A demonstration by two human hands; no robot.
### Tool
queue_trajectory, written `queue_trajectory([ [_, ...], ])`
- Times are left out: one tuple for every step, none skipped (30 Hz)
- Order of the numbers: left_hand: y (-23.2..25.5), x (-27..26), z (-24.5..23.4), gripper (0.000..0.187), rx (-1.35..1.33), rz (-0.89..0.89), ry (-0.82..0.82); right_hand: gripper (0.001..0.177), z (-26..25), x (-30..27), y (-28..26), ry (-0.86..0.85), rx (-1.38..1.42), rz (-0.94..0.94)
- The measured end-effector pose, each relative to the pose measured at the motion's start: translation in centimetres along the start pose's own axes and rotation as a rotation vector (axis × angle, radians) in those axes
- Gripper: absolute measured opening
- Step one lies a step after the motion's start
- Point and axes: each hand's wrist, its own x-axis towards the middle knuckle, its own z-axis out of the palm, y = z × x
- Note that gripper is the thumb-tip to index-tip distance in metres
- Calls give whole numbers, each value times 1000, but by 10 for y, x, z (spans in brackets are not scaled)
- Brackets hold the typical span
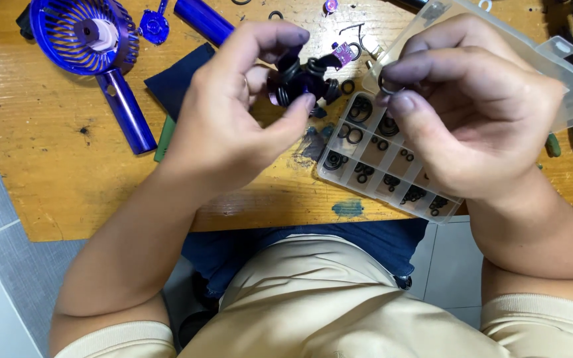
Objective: Installing small rubber O-rings onto a mechanical component at a workbench
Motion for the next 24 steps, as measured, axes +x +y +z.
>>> queue_trajectory([
  [0,-1,0,48,-244,-23,20,13,-1,-1,2,20,-23,-28],
  [-8,-1,2,48,-244,-22,20,13,-1,-2,2,20,-24,-28],
  [-16,-1,3,49,-373,-13,6,13,0,-3,3,30,6,7],
  [-24,-1,5,51,-501,-5,-8,14,0,-5,3,39,36,42],
  [-22,-1,5,51,-501,-3,-9,14,2,-7,1,40,35,41],
  [-21,-1,4,51,-543,-41,-33,23,5,-10,-1,70,75,145],
  [-19,0,3,51,-583,-79,-56,31,7,-12,-3,99,115,249],
  [-20,-1,4,51,-582,-77,-57,31,8,-12,-3,101,114,247],
  [-21,-1,5,52,-589,-78,-51,31,8,-12,-3,98,104,246],
  [-22,0,5,53,-596,-79,-45,30,8,-12,-3,96,93,245],
  [-21,-1,6,53,-595,-74,-45,30,6,-7,-2,97,91,241],
  [-20,-1,6,54,-610,-88,-42,19,5,-3,0,60,44,125],
  [-19,-1,7,55,-626,-103,-40,9,3,0,1,20,-1,12],
  [-19,-1,7,55,-625,-101,-39,9,4,1,2,20,-3,9],
  [-19,-2,8,55,-624,-93,-51,8,5,0,3,20,9,-3],
  [-19,-2,8,56,-623,-86,-63,8,6,0,5,20,21,-16],
  [-19,-2,8,56,-623,-86,-62,8,6,1,6,19,21,-15],
  [-20,-3,7,57,-639,-82,-75,9,6,1,7,16,9,-34],
  [-20,-2,7,59,-654,-76,-89,10,6,2,8,14,-4,-53],
  [-20,-2,7,59,-654,-75,-88,10,7,2,8,14,-4,-54],
  [-19,-3,7,59,-647,-76,-106,11,7,2,9,18,2,-53],
  [-18,-3,7,58,-640,-78,-123,11,8,3,9,22,9,-53],
  [-18,-4,7,58,-640,-77,-122,11,7,2,9,22,9,-54],
  [-19,-4,7,60,-643,-63,-142,11,7,2,9,11,9,-53],
])
